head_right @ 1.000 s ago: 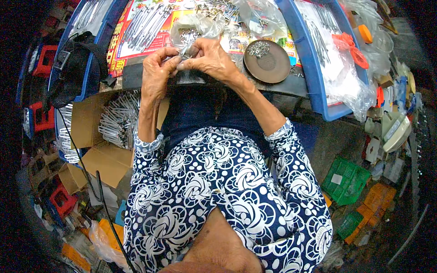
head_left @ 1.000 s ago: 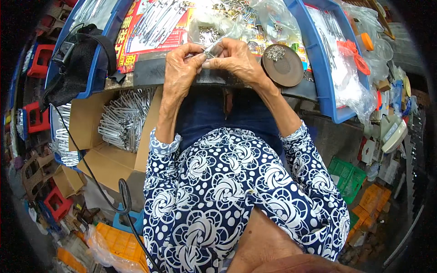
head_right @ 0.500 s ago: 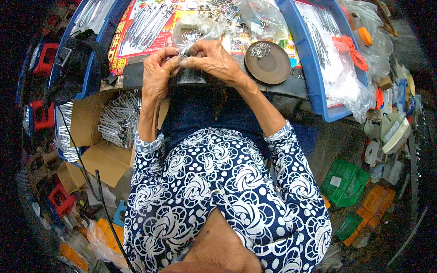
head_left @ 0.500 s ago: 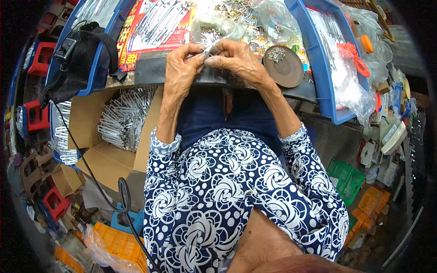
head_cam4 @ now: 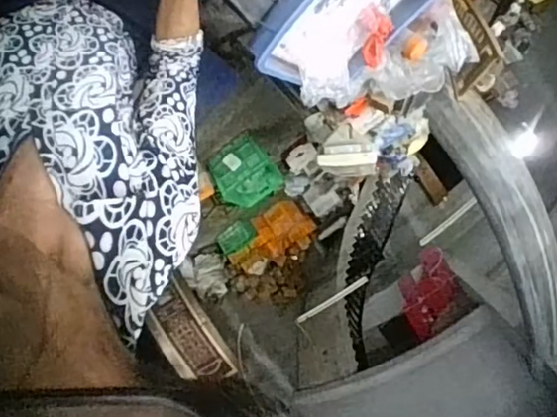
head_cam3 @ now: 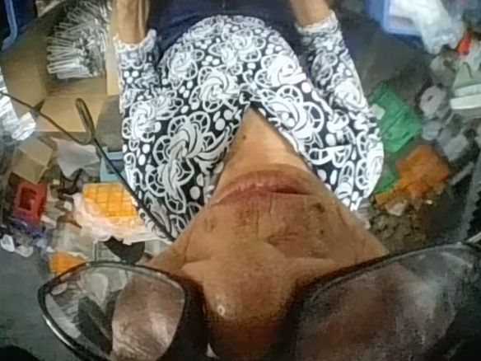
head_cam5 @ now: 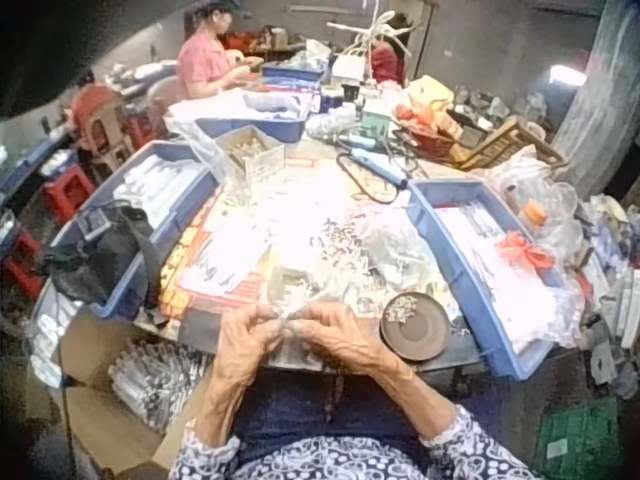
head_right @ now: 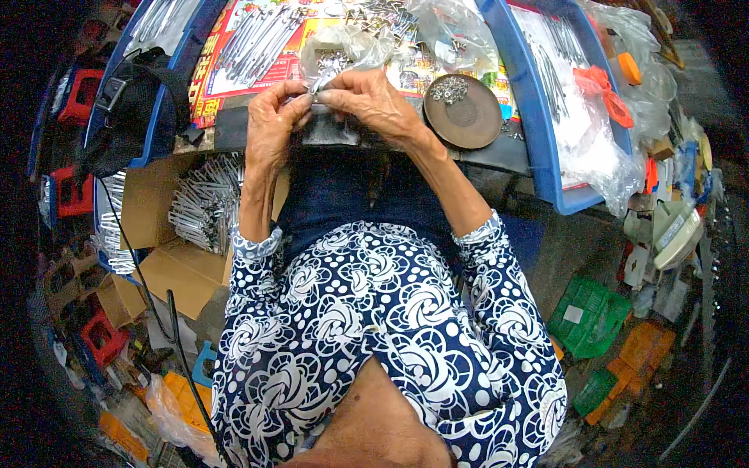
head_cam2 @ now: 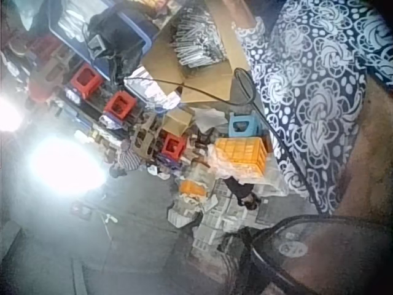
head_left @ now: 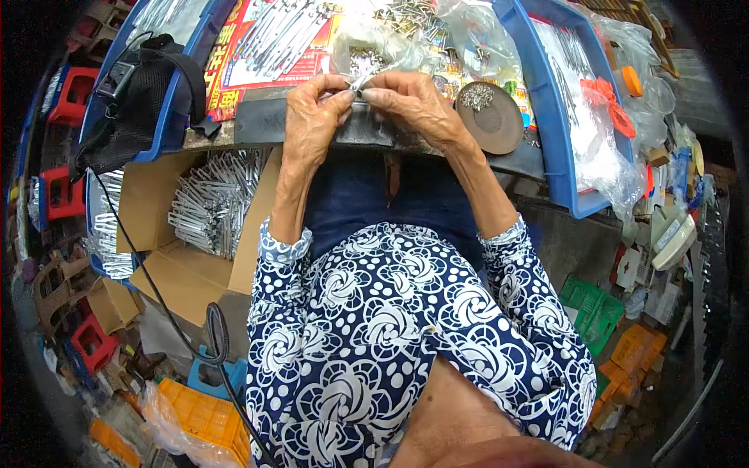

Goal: The person assembles metal clips by picking up pins, washers, and metal brackets and fitting them together by hand.

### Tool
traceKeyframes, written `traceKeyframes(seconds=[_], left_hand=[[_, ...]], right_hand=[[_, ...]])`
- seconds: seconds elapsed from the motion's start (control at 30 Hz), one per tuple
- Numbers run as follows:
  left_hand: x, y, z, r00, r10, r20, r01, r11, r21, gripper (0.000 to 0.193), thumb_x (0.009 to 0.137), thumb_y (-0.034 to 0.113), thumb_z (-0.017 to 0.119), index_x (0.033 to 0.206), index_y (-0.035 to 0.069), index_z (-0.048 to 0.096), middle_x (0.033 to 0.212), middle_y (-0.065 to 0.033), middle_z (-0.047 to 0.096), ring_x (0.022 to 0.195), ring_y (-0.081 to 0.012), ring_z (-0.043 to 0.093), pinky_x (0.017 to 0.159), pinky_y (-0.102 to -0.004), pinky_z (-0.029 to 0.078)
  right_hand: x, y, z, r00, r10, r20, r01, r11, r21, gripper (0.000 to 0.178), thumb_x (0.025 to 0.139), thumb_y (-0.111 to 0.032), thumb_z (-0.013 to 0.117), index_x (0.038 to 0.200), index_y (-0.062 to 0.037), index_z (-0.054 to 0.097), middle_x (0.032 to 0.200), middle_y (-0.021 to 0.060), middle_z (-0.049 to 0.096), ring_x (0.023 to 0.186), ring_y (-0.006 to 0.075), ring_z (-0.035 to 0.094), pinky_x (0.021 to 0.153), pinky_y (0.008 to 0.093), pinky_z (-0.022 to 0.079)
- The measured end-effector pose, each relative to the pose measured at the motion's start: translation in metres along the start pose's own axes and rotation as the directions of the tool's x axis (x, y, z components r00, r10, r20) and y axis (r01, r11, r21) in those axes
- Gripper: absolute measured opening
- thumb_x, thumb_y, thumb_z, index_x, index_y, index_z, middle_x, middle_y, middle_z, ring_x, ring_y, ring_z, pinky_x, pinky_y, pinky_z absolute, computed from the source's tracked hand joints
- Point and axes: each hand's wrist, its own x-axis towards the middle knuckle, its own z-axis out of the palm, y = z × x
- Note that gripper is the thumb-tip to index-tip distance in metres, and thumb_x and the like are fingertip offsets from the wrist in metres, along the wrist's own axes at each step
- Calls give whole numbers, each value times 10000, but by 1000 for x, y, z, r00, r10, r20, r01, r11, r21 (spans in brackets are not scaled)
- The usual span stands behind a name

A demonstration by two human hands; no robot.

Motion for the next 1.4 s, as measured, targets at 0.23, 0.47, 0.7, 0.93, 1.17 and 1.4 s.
traceKeyframes(seconds=[0.23,0.47,0.7,0.93,1.17,1.4], left_hand=[[1,2,1,1000,4,15,-4,1000,-6,74,734,-26,555,805,-47,560,594,-21,507,485,-58,438,429,-173,327],[-1,2,1,1000,-3,-9,3,1000,-23,67,735,-27,556,801,-43,559,608,-19,511,486,-55,436,431,-169,328],[-1,3,-2,1000,-11,15,12,997,-75,86,738,-34,547,824,-39,554,623,-17,514,483,-53,433,428,-166,327],[-3,4,1,999,-48,-15,45,988,-145,84,735,-51,539,815,-29,549,654,-13,518,471,-42,415,406,-158,304],[-11,-3,7,990,-140,33,143,972,-184,62,736,-39,543,793,-17,548,655,-6,509,475,-21,396,400,-145,279],[-5,-16,-2,974,-88,208,146,949,-281,176,771,59,561,916,-24,505,665,-17,509,528,-57,442,445,-164,305]], right_hand=[[3,10,3,998,-25,-55,25,1000,12,216,771,-187,610,859,7,570,664,-16,522,574,33,447,495,166,345],[1,9,3,999,-23,-34,26,995,91,229,790,-215,589,877,-4,569,654,-19,519,524,20,414,451,147,301],[-5,7,1,999,15,42,-22,986,166,224,815,-233,546,859,-15,571,638,-16,516,492,14,376,434,146,258],[-7,6,11,996,-43,-75,42,999,-14,201,812,-188,532,707,-19,557,567,-39,467,504,21,378,439,178,272],[-9,6,16,982,-101,-162,85,991,-102,170,794,-139,525,678,-16,539,552,-59,426,501,18,350,433,185,269],[-7,8,13,973,-154,-169,125,977,-175,170,786,-127,512,679,4,533,543,-40,445,504,27,382,431,198,295]])
